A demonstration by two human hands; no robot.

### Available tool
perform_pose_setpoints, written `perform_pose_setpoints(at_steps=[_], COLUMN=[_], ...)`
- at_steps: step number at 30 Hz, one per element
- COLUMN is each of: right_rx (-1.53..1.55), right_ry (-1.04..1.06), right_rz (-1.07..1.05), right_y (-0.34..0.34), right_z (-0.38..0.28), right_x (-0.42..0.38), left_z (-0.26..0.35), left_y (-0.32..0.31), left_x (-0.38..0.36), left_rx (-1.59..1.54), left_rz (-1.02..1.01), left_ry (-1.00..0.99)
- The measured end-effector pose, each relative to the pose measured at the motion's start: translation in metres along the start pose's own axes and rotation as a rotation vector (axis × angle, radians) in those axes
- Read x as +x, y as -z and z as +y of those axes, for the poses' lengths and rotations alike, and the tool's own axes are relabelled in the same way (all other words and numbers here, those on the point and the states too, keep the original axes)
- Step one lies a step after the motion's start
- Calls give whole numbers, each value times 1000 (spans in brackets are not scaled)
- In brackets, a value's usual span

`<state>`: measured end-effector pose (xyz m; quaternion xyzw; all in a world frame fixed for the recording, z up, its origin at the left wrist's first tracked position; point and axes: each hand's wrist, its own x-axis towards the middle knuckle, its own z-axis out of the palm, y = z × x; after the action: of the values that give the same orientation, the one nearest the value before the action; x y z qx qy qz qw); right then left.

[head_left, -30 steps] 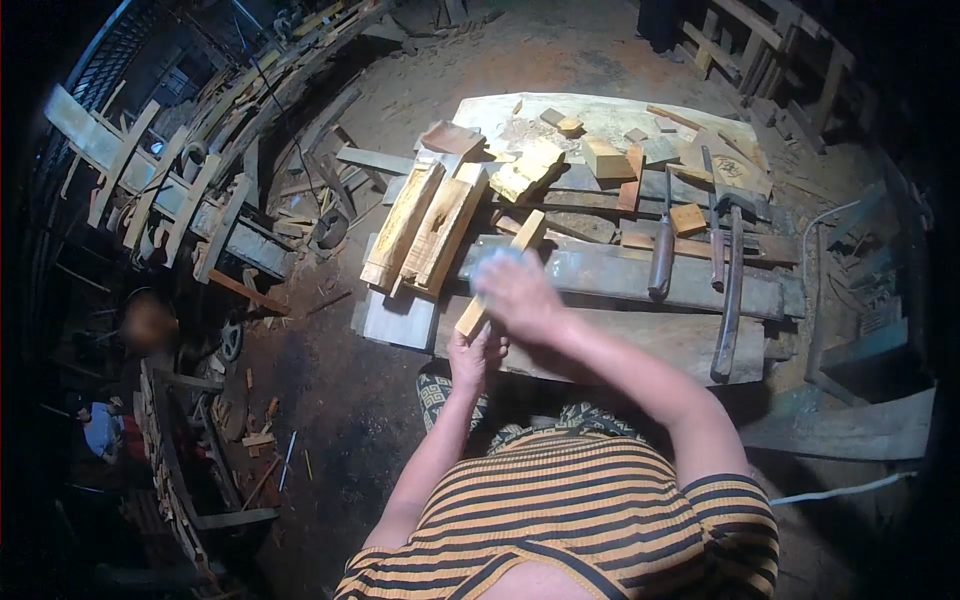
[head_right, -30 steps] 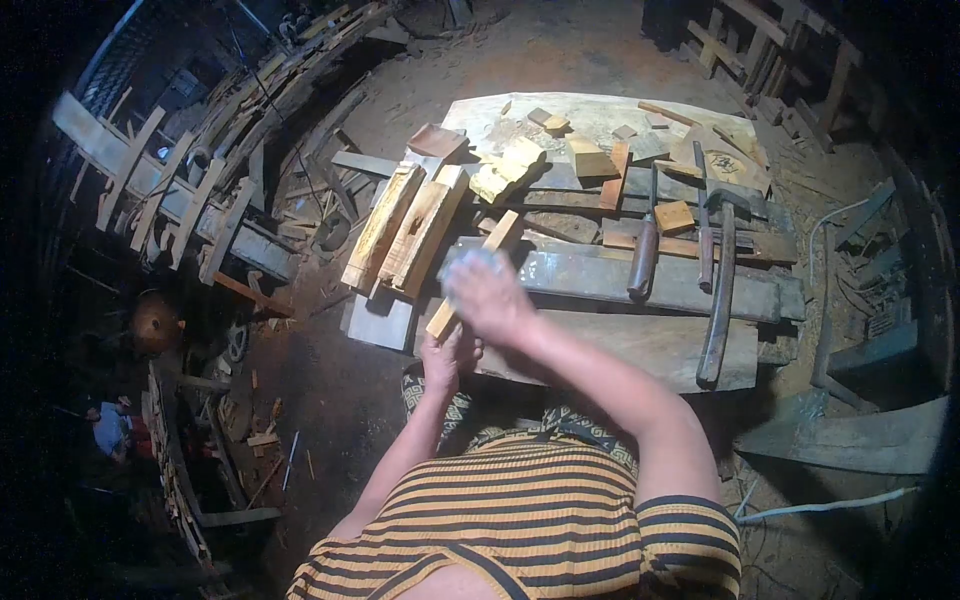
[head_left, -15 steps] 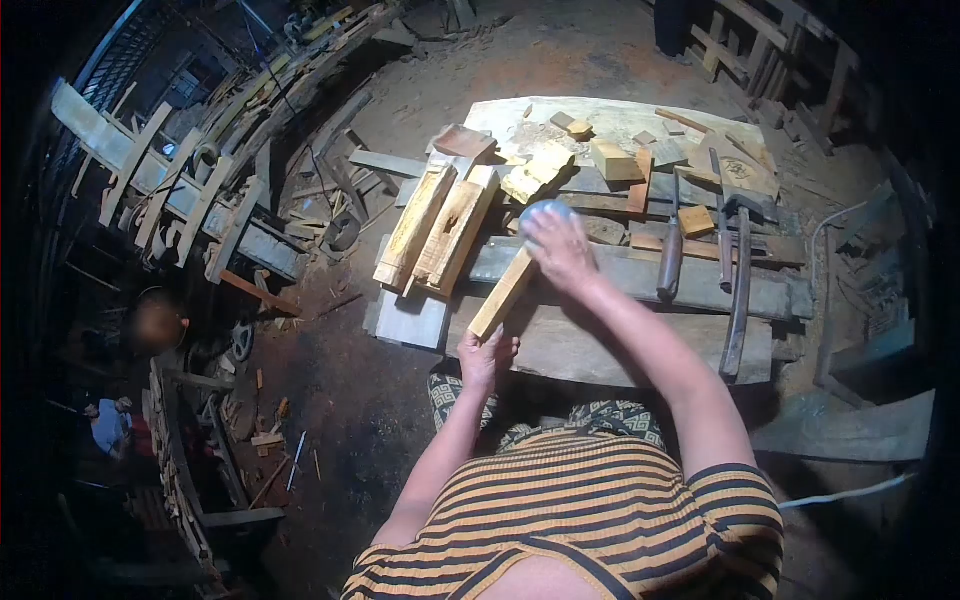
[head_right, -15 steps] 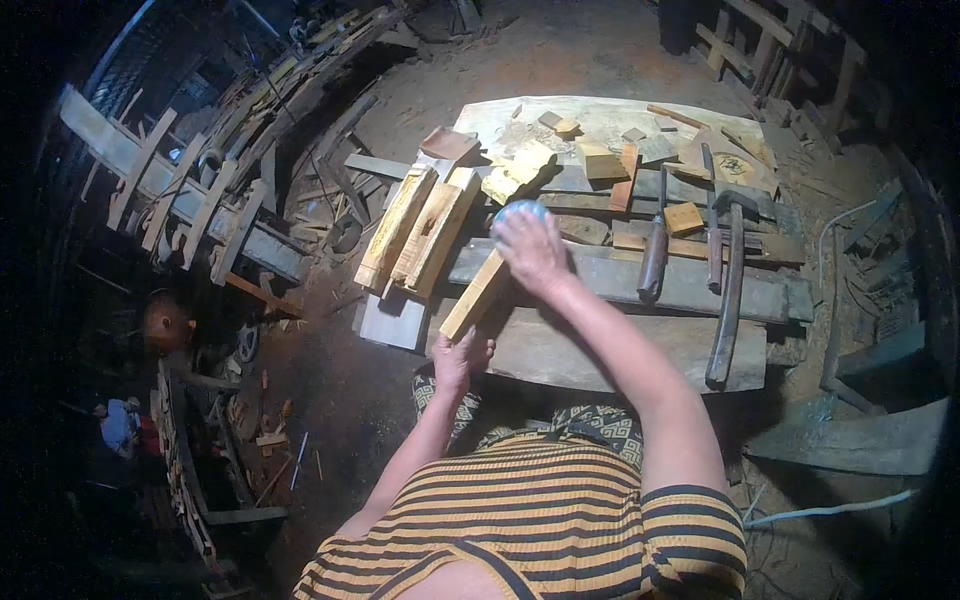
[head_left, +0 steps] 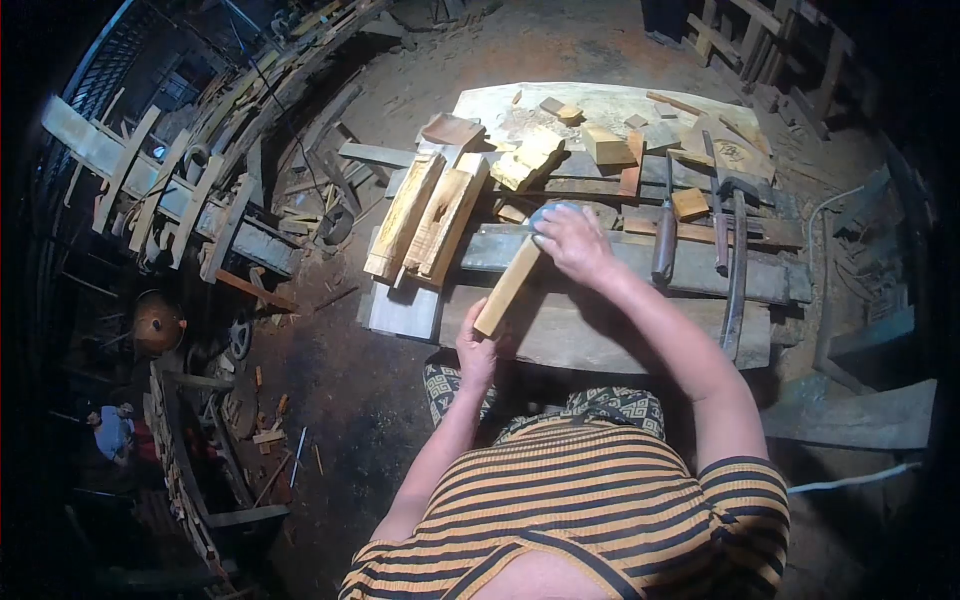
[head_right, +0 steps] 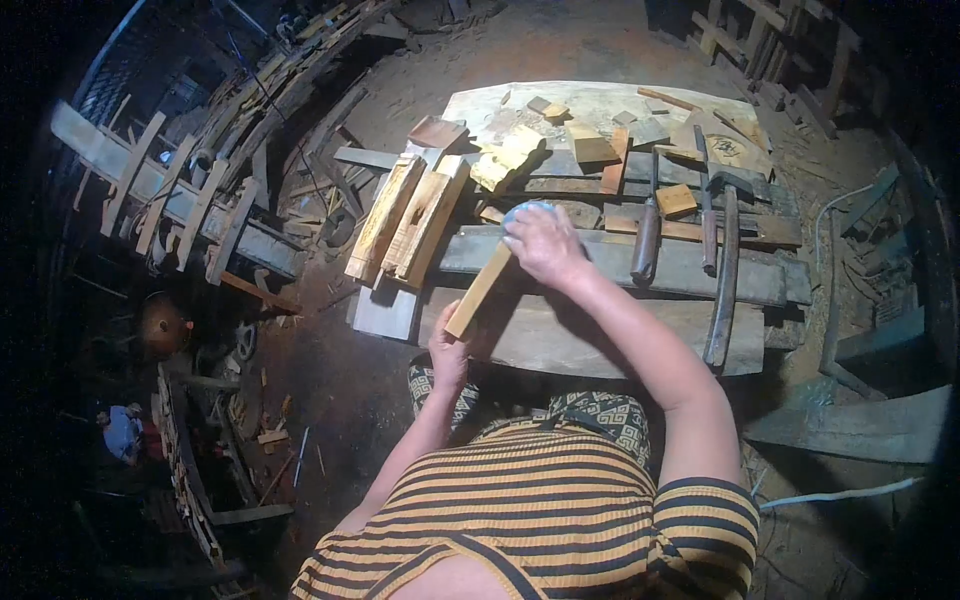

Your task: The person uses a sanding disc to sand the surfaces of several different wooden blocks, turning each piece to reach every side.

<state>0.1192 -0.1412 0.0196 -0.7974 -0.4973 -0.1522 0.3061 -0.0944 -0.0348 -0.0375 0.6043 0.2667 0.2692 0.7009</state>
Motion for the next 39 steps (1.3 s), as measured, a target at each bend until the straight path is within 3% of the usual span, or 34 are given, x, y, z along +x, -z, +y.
perform_pose_setpoints(at_steps=[3,6,7,8,10,11,13,14,16,18,20,22,24,25,27,29,30,32,34,35,37,39], right_rx=[-63,69,44,48,68,45,148,151,349,295,101,-56,-173,-170,58,192,176,312,371,320,82,-12], right_ry=[-100,-216,-122,-123,-138,-27,65,241,304,404,177,-54,-12,-13,-18,119,249,283,390,155,120,-124], right_rz=[-263,-337,-129,-130,68,34,-292,-162,-37,14,-518,-108,318,316,-9,-196,-122,-113,-69,-250,-74,-85], right_y=[20,11,-1,-11,-15,-18,1,2,-11,-34,-32,-37,-55,-58,-60,-46,-32,-36,-42,-38,-58,-54], right_z=[-2,0,1,2,-9,-15,-54,-73,-97,-83,-52,2,16,12,-13,-63,-89,-94,-72,-56,-1,22], right_x=[-8,-27,-36,-46,-56,-59,-54,-64,-73,-66,-30,-8,-3,-7,-17,-39,-53,-61,-47,-40,-26,-10], left_z=[-7,-12,-8,-4,12,18,20,19,12,5,2,2,2,2,1,-5,-10,-10,-2,0,9,9], left_y=[-3,5,6,7,11,12,8,7,9,4,0,0,-1,-1,-1,1,8,11,3,-1,-5,-5], left_x=[-1,1,0,-2,-6,-7,-9,-10,-8,-9,-8,-9,-8,-9,-8,-5,-3,-2,-7,-8,-11,-11], left_rx=[35,33,-7,-46,-65,-88,-84,-83,86,-15,-65,-58,-48,-38,-28,-21,133,295,-31,-19,-11,-3], left_rz=[-43,-86,-128,-170,-211,-251,-277,-301,-219,-146,-152,-129,-118,-109,-104,-97,-78,-60,-111,-93,-104,-112], left_ry=[-118,-118,-81,-45,31,104,83,58,118,21,17,56,55,53,14,-24,-75,-126,9,2,23,34])
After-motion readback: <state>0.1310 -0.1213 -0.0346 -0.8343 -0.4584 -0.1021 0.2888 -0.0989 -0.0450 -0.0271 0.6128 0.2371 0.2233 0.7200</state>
